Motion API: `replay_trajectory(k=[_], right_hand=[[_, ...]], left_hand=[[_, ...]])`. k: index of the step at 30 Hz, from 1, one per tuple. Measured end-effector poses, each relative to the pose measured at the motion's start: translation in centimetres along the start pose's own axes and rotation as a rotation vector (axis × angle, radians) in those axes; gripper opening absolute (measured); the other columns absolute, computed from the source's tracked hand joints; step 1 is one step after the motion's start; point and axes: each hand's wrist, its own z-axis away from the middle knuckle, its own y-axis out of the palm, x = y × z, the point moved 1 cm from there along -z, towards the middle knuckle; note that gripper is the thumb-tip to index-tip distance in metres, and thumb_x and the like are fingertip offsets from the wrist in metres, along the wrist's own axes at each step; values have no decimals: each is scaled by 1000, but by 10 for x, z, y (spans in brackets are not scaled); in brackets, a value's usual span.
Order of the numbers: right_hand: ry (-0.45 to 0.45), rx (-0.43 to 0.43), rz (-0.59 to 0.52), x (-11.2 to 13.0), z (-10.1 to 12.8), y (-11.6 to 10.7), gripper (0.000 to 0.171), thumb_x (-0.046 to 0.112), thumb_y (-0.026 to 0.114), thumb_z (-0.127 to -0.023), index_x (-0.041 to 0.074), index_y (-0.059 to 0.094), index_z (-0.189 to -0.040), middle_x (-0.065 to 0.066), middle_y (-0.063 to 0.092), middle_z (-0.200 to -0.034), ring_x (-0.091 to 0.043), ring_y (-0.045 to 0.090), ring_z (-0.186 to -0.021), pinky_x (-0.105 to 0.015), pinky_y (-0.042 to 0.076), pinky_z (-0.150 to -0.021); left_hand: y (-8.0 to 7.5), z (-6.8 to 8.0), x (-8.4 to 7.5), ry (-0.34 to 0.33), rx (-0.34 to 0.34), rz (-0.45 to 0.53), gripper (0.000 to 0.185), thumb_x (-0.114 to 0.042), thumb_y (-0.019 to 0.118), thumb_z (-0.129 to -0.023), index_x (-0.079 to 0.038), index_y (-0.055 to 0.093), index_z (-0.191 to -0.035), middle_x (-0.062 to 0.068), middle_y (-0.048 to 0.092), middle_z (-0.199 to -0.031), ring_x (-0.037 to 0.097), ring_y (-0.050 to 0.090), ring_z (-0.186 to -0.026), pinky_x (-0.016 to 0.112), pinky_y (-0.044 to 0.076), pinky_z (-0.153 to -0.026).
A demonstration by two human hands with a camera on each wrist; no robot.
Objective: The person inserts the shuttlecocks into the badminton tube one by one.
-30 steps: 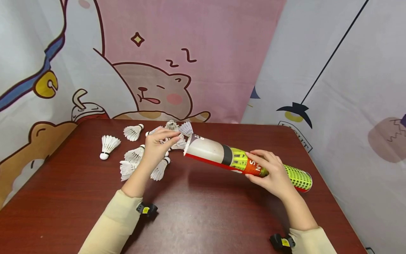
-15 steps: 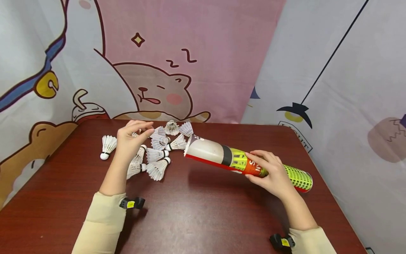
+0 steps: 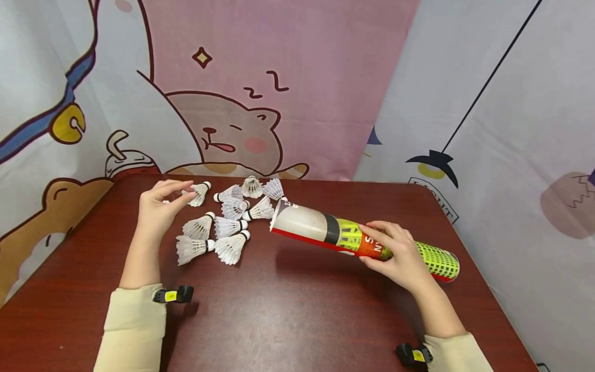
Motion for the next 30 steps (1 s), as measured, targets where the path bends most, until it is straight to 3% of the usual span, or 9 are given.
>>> replay_trajectory(k=[6,7,12,17,25,30], right_hand=[[-19,-6,3,-1,0,0,78,6,91,-56,16,63,-128,-7,55,-124,-21,44,-113,-43,34,-82],[-23,-6,5,-1,0,0,78,6,91,-56,16,63,-128,-7,55,-124,-21,44,-113,-43,34,-82],[-23,3,12,-2,0,0,78,7,91,-56,16,63,-128,-6,55,-124,-21,44,-112,-43,34,-82],[-17,12,15,-2,1,0,77,9,92,-56,17,63,-128,-6,55,-125,-21,45,-112,-45,34,-82],[-33,7,16,-4,1,1,77,8,91,-56,16,64,-127,-7,56,-124,-21,45,-110,-44,33,-81],[-23,15,16,-3,1,1,77,9,91,-57,17,63,-128,-6,55,-124,-21,45,-111,-45,33,-82]], left_hand=[[-12,6,43,-90,68,-36,27,5,77,-76,7,71,-102,22,66,-98,7,49,-86,27,38,-69],[-14,7,51,-103,92,-55,28,3,77,-76,6,71,-103,20,67,-100,7,50,-89,29,37,-76],[-22,14,76,-132,241,-94,31,-2,78,-78,4,70,-108,16,65,-107,11,51,-99,36,37,-83],[-24,19,81,-135,293,-54,29,4,75,-79,8,68,-107,23,64,-105,21,53,-91,25,38,-69],[-26,25,65,-215,353,-32,26,9,71,-80,13,66,-105,31,61,-105,41,53,-94,25,42,-72],[-26,29,72,-217,363,-12,26,11,70,-79,15,66,-104,31,61,-100,39,54,-91,22,44,-70]])
